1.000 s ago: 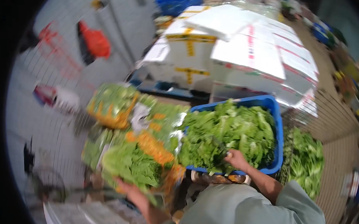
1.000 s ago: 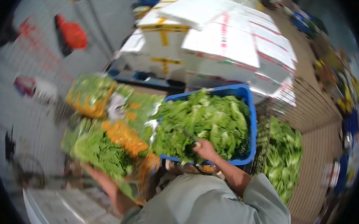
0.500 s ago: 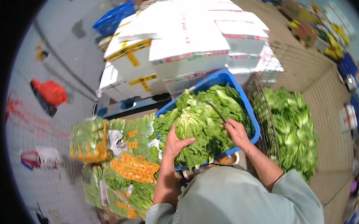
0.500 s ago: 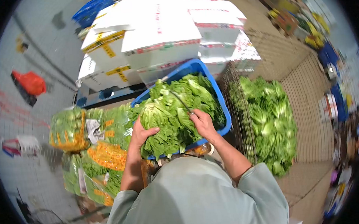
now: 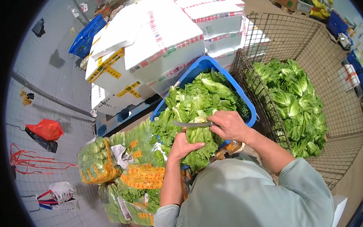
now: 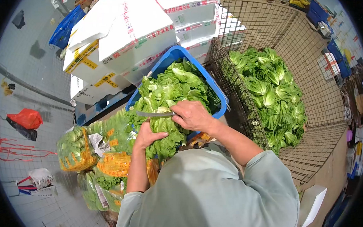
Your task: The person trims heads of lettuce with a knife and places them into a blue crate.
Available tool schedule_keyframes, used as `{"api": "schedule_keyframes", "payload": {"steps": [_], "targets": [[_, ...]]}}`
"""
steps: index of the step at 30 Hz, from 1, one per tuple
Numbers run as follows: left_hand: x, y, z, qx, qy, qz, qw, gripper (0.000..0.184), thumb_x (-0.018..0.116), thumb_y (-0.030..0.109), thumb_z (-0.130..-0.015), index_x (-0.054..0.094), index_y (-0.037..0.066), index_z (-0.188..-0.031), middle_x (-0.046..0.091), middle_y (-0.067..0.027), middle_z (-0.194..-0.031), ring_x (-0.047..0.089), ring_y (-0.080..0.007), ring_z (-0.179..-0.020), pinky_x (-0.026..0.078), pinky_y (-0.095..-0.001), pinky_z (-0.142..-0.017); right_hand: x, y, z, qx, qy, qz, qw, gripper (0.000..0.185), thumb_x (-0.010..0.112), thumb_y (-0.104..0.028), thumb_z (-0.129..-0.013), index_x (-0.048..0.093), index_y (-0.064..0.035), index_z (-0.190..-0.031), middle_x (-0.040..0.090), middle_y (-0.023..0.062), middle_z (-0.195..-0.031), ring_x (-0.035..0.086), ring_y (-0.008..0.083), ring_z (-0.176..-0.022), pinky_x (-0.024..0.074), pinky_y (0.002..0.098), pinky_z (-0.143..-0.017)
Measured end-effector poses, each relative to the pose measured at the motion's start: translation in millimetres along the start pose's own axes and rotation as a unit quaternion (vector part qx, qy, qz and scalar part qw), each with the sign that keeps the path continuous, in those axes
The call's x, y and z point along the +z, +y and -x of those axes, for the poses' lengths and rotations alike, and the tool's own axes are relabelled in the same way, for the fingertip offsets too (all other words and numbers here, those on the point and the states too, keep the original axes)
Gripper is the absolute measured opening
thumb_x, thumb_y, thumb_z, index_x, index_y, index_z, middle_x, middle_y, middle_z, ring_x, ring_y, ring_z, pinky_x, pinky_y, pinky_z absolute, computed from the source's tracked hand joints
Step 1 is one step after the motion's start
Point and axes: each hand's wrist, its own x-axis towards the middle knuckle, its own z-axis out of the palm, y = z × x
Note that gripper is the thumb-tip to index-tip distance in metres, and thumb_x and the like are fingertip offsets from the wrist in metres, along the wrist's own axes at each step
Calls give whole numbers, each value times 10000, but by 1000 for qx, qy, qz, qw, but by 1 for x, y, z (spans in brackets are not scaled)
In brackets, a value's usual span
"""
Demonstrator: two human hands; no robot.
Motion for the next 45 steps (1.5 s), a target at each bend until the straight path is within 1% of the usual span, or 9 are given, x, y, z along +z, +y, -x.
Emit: {"api": "schedule_keyframes", "payload": {"steps": [9, 16, 24, 32, 35, 36, 40, 42, 45], "targets": [[9, 15, 8, -19, 24, 66, 997, 742, 859, 190, -606, 523, -6, -1237, 625, -79, -1089, 579, -160, -991, 449, -313, -920, 12, 37, -3, -44, 51, -32, 997, 265, 645, -193, -768, 636, -72, -1003, 611, 101, -785, 619, 289, -733, 507, 384, -634], [-10, 7, 11, -52, 57, 13, 997, 741, 861, 116, -586, 524, 5, -1237, 615, -76, -1166, 574, -170, -1056, 435, -316, -958, 9, 88, 28, 233, -19, -19, 972, 246, 572, -244, -818, 668, -70, -962, 645, 145, -843, 636, 331, -788, 508, 403, -692], [1, -7, -8, -6, 58, -10, 998, 848, 905, 191, -556, 488, 10, -1271, 588, -46, -1148, 535, -153, -1054, 414, -308, -954, 47, 14, -20, 113, 72, -224, 965, 303, 705, -195, -726, 620, -25, -962, 640, 143, -868, 632, 285, -777, 492, 378, -695], [-29, -39, 8, -55, 27, 165, 984, 918, 875, 361, -553, 478, 3, -1298, 596, -41, -1171, 570, -190, -1052, 444, -310, -916, 27, 57, -41, 284, 5, -392, 875, 150, 643, -150, -777, 626, -75, -906, 527, -19, -675, 476, 71, -568, 402, 260, -497], [-31, -29, 20, -58, 60, 237, 968, 992, 870, 437, -546, 447, 6, -1333, 573, -56, -1230, 540, -199, -1127, 408, -317, -964, 31, 102, -40, 136, 108, -38, 984, 330, 672, -262, -729, 600, -7, -925, 560, 165, -834, 554, 347, -740, 462, 414, -656], [-33, -27, 22, -52, 62, 278, 957, 1001, 870, 444, -555, 437, 1, -1342, 564, -60, -1249, 524, -197, -1153, 388, -322, -990, 26, 95, -40, 184, 86, -20, 979, 300, 678, -261, -750, 616, -29, -930, 567, 148, -873, 575, 293, -768, 475, 407, -665], [-32, -47, 19, -52, 57, 319, 945, 1059, 849, 521, -554, 410, 2, -1367, 543, -79, -1295, 490, -204, -1203, 342, -330, -1037, 25, 31, -51, 314, -34, -340, 886, 342, 715, -311, -778, 636, -38, -968, 620, 102, -855, 592, 192, -757, 493, 337, -694], [-27, -45, 17, -59, 36, 324, 944, 1011, 834, 509, -597, 416, 7, -1368, 535, -86, -1312, 502, -227, -1200, 372, -346, -1026, 54, 26, -53, 206, -62, -375, 902, 248, 699, -228, -777, 638, -41, -929, 600, 57, -775, 559, 161, -687, 461, 315, -628], [-6, -11, 19, -139, 28, 549, 824, 842, 758, 525, -706, 478, 21, -1319, 575, -109, -1259, 583, -262, -1098, 483, -418, -935, 56, 21, -55, 232, -124, -459, 849, 218, 690, -164, -782, 608, -36, -938, 532, -16, -676, 488, 87, -617, 387, 262, -535]]}}
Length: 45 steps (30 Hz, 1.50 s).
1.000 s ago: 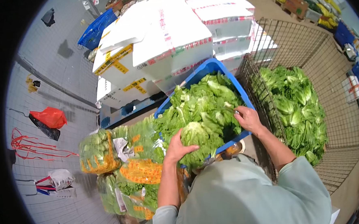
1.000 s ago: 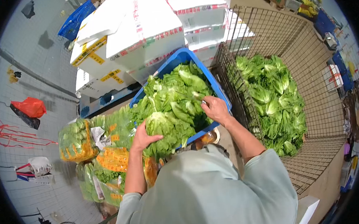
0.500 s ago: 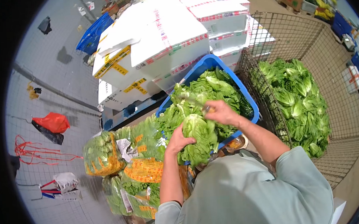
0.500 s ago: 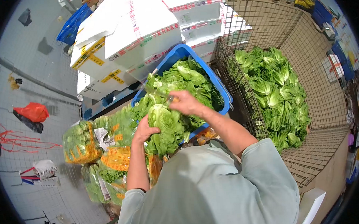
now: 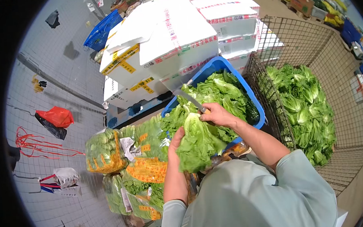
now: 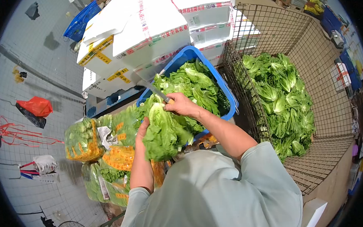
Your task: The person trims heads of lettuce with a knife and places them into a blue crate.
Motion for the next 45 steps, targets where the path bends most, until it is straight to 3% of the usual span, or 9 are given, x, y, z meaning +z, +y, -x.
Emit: {"api": "schedule_keyframes", "payload": {"steps": [3, 9, 17, 20, 23, 28, 30, 36, 45], "targets": [[62, -3, 16, 53, 30, 107, 992, 635, 576, 478, -885, 462, 41, -1332, 598, -149, -1206, 606, -283, -1054, 530, -400, -861, -11, -3, -1, 18, -18, -29, 999, 223, 678, -153, -769, 618, -36, -949, 529, -25, -654, 472, 88, -603, 385, 268, -543], [31, -9, 2, 32, -38, 26, 998, 650, 519, 510, -904, 457, 18, -1324, 621, -249, -1076, 668, -288, -848, 576, -360, -661, -34, -19, -1, -71, 4, 195, 978, 203, 638, -166, -722, 645, -19, -862, 597, 83, -679, 561, 181, -634, 451, 335, -599], [11, -14, -11, -14, -7, 38, 999, 724, 479, 604, -870, 456, 37, -1319, 625, -183, -1094, 657, -312, -875, 576, -433, -591, -27, 4, 5, -131, 43, 102, 985, 200, 610, -161, -747, 602, -25, -893, 580, 99, -721, 558, 213, -656, 455, 354, -627], [26, -13, 0, -3, 43, 46, 998, 676, 503, 577, -880, 490, 49, -1302, 623, -164, -1144, 649, -293, -933, 563, -418, -731, -46, 16, 1, -120, 142, 322, 928, 182, 595, -154, -752, 529, -19, -855, 550, 143, -740, 571, 363, -728, 471, 447, -686], [41, 2, -3, 5, 70, -25, 997, 516, 640, 413, -866, 574, 32, -1208, 652, -94, -1106, 631, -216, -976, 504, -356, -866, -67, 64, -5, -113, 304, 379, 867, 273, 643, -201, -752, 584, -35, -961, 558, 120, -744, 581, 310, -716, 475, 411, -663], [-28, -6, -63, 135, 68, -163, 975, 469, 604, 366, -899, 550, 14, -1204, 623, -70, -1133, 592, -162, -1017, 450, -301, -905, -23, 35, 34, 85, 144, -144, 975, 379, 671, -331, -803, 618, -43, -1044, 635, 52, -886, 601, 165, -792, 475, 330, -691], [-22, -14, -71, 155, 106, -129, 974, 503, 611, 355, -897, 508, 12, -1250, 594, -88, -1185, 572, -178, -1056, 439, -318, -923, -2, 58, 28, 8, 135, -107, 985, 539, 667, -363, -799, 571, -9, -1193, 627, 82, -1011, 561, 181, -988, 401, 314, -918], [-3, -18, -69, 169, 155, -198, 953, 531, 643, 280, -886, 466, -6, -1297, 575, -102, -1214, 547, -187, -1089, 423, -317, -942, -10, 56, 29, -1, 146, -128, 981, 427, 693, -62, -749, 586, 29, -1153, 654, 54, -982, 596, 126, -854, 472, 260, -785], [19, 12, -51, 129, 148, -551, 812, 333, 646, 177, -851, 616, 10, -1137, 676, -51, -977, 605, -122, -811, 486, -275, -757, -47, 31, 39, -24, 150, 72, 986, 431, 715, -136, -666, 597, 32, -1045, 649, 119, -862, 599, 201, -761, 479, 319, -723]]}}
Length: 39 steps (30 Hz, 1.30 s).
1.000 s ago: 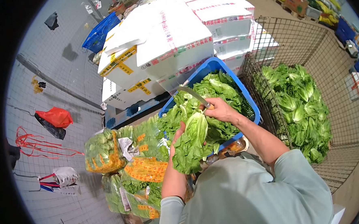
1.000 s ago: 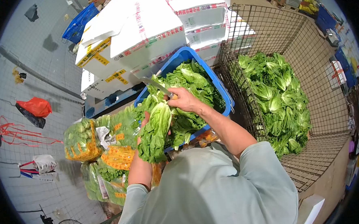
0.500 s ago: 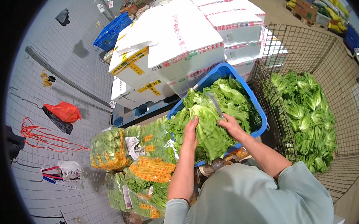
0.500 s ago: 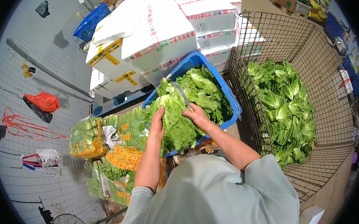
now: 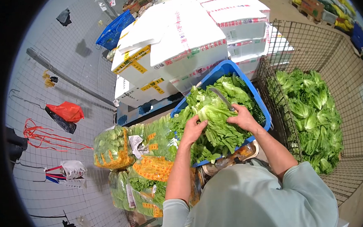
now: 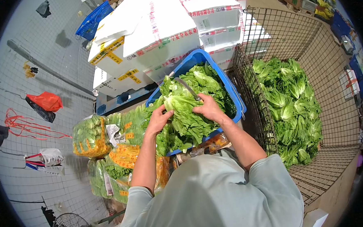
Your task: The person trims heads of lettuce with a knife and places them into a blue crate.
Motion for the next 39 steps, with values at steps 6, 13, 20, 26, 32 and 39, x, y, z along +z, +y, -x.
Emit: {"api": "schedule_keyframes", "payload": {"steps": [6, 13, 20, 26, 32, 39], "targets": [[15, 21, -3, 59, 11, -79, 995, 375, 605, 148, -790, 607, -11, -1130, 691, -114, -923, 634, -190, -780, 497, -320, -744, -24, -8, 3, -78, 23, 99, 992, 445, 702, -176, -638, 586, 0, -1030, 596, 179, -768, 573, 281, -690, 467, 358, -676], [17, 39, -14, 58, -22, -181, 982, 384, 575, 182, -736, 632, 10, -1075, 677, -204, -885, 660, -315, -811, 500, -392, -775, -46, -5, 5, -89, 37, 114, 989, 396, 679, -163, -636, 590, -29, -998, 581, 182, -721, 573, 321, -655, 466, 396, -635], [-10, 19, -33, 68, 83, -239, 965, 372, 592, 193, -759, 637, 54, -1101, 659, -213, -893, 645, -353, -832, 505, -421, -779, -87, -3, 15, -34, 70, 134, 988, 400, 661, -132, -632, 604, -18, -1010, 592, 170, -748, 576, 265, -675, 473, 361, -664], [29, 36, -24, 211, -16, -250, 945, 868, 791, 305, -718, 331, 74, -1417, 351, -193, -1424, 395, -337, -1297, 330, -417, -1098, -87, 23, 16, 14, 51, -80, 995, 401, 642, -27, -657, 618, 20, -1055, 643, 33, -863, 579, 115, -771, 475, 268, -721], [52, 52, -30, 287, -61, -207, 933, 618, 756, 224, -752, 501, 27, -1279, 565, -173, -1210, 555, -330, -1117, 452, -388, -941, -75, 24, 17, 57, -18, -160, 985, 462, 646, -2, -665, 597, 21, -1124, 639, 19, -953, 582, 103, -818, 470, 260, -771], [44, 46, -37, 265, -101, -240, 928, 364, 614, 163, -854, 583, 17, -1186, 638, -194, -1071, 628, -330, -962, 503, -375, -841, -79, 29, 18, 74, -55, -176, 980, 527, 609, -4, -639, 588, 27, -1165, 628, 17, -1000, 585, 110, -854, 469, 261, -812]]}}
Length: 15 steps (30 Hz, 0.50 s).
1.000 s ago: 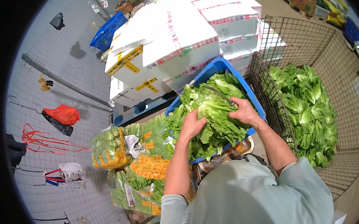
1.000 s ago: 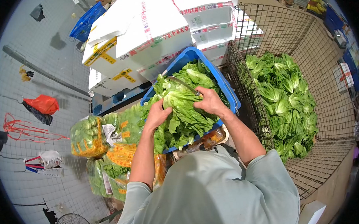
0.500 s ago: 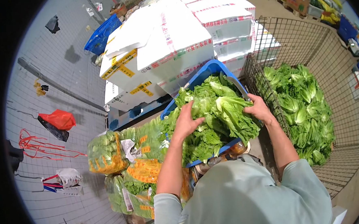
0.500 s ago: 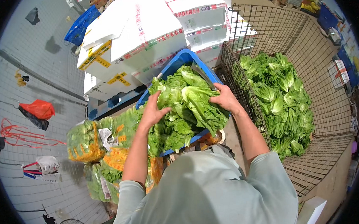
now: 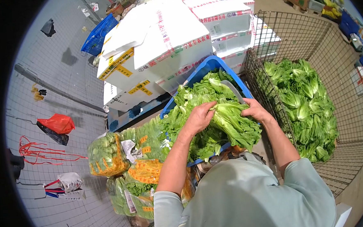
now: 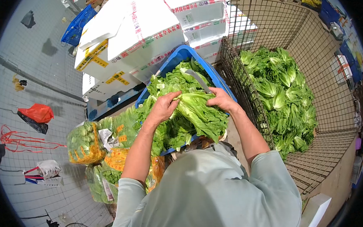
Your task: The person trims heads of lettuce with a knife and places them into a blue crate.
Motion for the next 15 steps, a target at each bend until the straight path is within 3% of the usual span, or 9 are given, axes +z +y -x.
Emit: {"api": "schedule_keyframes", "payload": {"steps": [3, 6, 8, 9, 11, 12, 14, 15], "targets": [[-2, 3, 1, 27, 14, -11, 999, 317, 557, 142, -875, 601, 17, -1163, 654, -187, -1026, 638, -352, -877, 512, -379, -807, -1, 0, 1, 12, -8, -5, 1000, 540, 606, -10, -633, 584, 28, -1172, 628, 21, -1001, 588, 114, -855, 467, 260, -820], [-1, 4, 3, -7, -3, -36, 999, 290, 523, 101, -897, 590, 4, -1161, 677, -171, -983, 658, -281, -778, 529, -345, -744, -5, 5, 1, 27, -27, -24, 999, 555, 616, -35, -622, 583, 26, -1172, 630, 27, -1000, 594, 119, -860, 466, 264, -829], [5, -9, 1, -103, 54, 230, 966, 266, 483, 74, -928, 573, -4, -1166, 689, -147, -950, 650, -175, -730, 533, -294, -697, -8, 8, 1, 26, -34, 11, 999, 576, 629, -61, -606, 584, 21, -1174, 632, 35, -1000, 596, 123, -864, 467, 271, -836], [3, -13, -1, -92, 50, 295, 950, 258, 459, 66, -948, 555, -10, -1175, 688, -132, -941, 635, -109, -764, 535, -265, -703, -6, 8, 1, 12, -34, -25, 999, 557, 613, -33, -631, 575, 14, -1185, 633, 37, -979, 595, 114, -825, 475, 252, -782], [4, -17, -4, -123, 85, 341, 928, 312, 474, 22, -910, 524, -21, -1216, 679, -154, -961, 660, -149, -801, 538, -272, -724, -3, 9, 4, 16, -35, -73, 997, 566, 611, -30, -631, 565, 20, -1192, 635, 50, -996, 605, 129, -842, 482, 266, -798], [3, -16, -5, -149, 88, 282, 944, 411, 519, 52, -886, 468, -34, -1284, 618, -215, -1139, 635, -239, -991, 505, -327, -873, -1, 6, 5, 19, -36, -120, 992, 574, 608, -27, -631, 555, 25, -1200, 637, 63, -1013, 615, 145, -860, 489, 280, -815], [32, -52, 9, -169, 144, -24, 975, 563, 572, 104, -856, 379, -49, -1363, 487, -250, -1323, 501, -309, -1211, 394, -366, -1027, 4, 4, 5, 25, -55, -216, 975, 620, 613, -46, -643, 507, 33, -1248, 640, 120, -1074, 646, 209, -929, 523, 334, -851], [39, -69, 14, -242, 83, -31, 966, 703, 601, 201, -886, 237, -20, -1445, 323, -229, -1465, 331, -306, -1357, 271, -363, -1108, 4, 8, 2, 25, -64, -240, 968, 634, 619, -63, -650, 493, 31, -1264, 639, 137, -1089, 652, 227, -944, 534, 349, -857]]}}
